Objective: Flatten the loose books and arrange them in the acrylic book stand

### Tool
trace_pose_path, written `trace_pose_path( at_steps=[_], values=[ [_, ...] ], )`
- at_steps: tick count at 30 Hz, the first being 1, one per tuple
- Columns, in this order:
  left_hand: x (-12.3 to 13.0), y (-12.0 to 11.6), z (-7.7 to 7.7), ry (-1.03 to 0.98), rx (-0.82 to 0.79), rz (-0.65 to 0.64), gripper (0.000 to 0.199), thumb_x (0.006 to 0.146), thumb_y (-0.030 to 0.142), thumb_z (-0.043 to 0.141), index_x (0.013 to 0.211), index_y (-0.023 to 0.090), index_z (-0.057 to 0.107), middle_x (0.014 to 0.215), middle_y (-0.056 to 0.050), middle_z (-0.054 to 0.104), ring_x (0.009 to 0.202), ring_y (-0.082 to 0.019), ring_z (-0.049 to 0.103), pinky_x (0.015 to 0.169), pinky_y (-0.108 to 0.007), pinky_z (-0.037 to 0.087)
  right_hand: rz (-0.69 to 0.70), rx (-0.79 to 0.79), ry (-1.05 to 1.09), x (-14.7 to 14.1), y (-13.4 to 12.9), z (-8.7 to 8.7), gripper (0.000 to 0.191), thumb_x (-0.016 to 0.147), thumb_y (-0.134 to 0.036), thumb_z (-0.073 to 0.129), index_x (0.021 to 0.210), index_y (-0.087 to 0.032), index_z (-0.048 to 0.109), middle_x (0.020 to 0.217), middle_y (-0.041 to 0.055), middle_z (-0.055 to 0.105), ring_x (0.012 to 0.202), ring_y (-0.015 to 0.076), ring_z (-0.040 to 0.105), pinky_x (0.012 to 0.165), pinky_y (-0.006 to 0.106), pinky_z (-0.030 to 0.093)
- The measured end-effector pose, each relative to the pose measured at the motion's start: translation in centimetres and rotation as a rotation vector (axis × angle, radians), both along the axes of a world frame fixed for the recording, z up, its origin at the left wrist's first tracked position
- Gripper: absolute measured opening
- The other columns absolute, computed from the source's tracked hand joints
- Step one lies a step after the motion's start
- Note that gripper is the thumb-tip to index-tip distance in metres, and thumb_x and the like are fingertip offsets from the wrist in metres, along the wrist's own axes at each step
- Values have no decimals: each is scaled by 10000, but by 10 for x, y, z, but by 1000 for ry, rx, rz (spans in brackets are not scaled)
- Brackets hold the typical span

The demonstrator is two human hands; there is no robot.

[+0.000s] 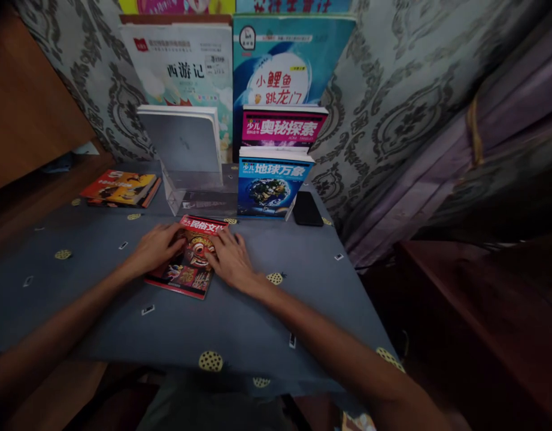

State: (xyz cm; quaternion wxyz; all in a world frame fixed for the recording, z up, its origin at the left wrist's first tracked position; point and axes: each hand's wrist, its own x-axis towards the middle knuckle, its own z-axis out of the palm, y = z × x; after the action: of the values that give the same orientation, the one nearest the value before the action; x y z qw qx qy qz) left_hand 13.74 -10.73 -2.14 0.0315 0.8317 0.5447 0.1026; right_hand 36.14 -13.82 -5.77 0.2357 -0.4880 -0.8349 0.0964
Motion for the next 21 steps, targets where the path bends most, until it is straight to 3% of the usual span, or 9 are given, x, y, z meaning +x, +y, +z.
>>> trace_pose_path(
  at_steps=[3, 5, 9, 11, 15, 21],
  values=[
    [-6, 11, -2, -233, -61, 44, 345, 922, 313, 482, 1200, 162, 619, 1153, -127, 712, 1070, -290, 643, 972, -464, 486, -40, 1, -13, -5, 8, -2, 382, 987, -339, 518, 1320, -163, 578, 1430, 191, 544, 1433, 352, 388, 1124, 594, 350],
    [-11, 18, -4, -494, -157, 95, 345, 886, 308, 523, 1176, 152, 625, 1138, -120, 722, 1038, -262, 667, 951, -422, 508, -44, 14, -2, -7, 9, -5, 387, 992, -350, 505, 1328, -172, 576, 1421, 186, 545, 1437, 348, 382, 1125, 580, 366],
    [-17, 24, -5, -1095, -475, 293, 389, 823, 278, 622, 1184, 132, 603, 1030, -103, 748, 851, -198, 712, 722, -295, 561, -32, 30, 44, -6, 10, -11, 397, 998, -386, 487, 1341, -206, 573, 1406, 158, 549, 1442, 346, 372, 1117, 577, 388],
    [-15, 22, -5, -1289, -652, 351, 349, 784, 210, 658, 1122, 129, 630, 940, -83, 760, 753, -174, 713, 663, -266, 562, -21, 18, 69, -4, 10, -13, 404, 997, -391, 482, 1352, -217, 568, 1422, 147, 538, 1446, 345, 365, 1125, 579, 380],
    [-9, 14, -7, -1470, -892, 282, 250, 735, 114, 700, 984, 95, 685, 860, -92, 771, 687, -177, 723, 700, -285, 598, -2, -40, 131, 1, 11, -14, 437, 986, -387, 488, 1386, -222, 548, 1456, 144, 514, 1459, 339, 346, 1158, 568, 342],
    [-12, 8, -10, -1627, -889, 178, 274, 744, 113, 753, 1013, 110, 699, 929, -96, 779, 714, -192, 741, 660, -275, 612, -30, -83, 360, 12, 10, -13, 464, 932, -403, 574, 1351, -206, 546, 1496, 158, 447, 1404, 307, 418, 1139, 506, 383]
  ],
)
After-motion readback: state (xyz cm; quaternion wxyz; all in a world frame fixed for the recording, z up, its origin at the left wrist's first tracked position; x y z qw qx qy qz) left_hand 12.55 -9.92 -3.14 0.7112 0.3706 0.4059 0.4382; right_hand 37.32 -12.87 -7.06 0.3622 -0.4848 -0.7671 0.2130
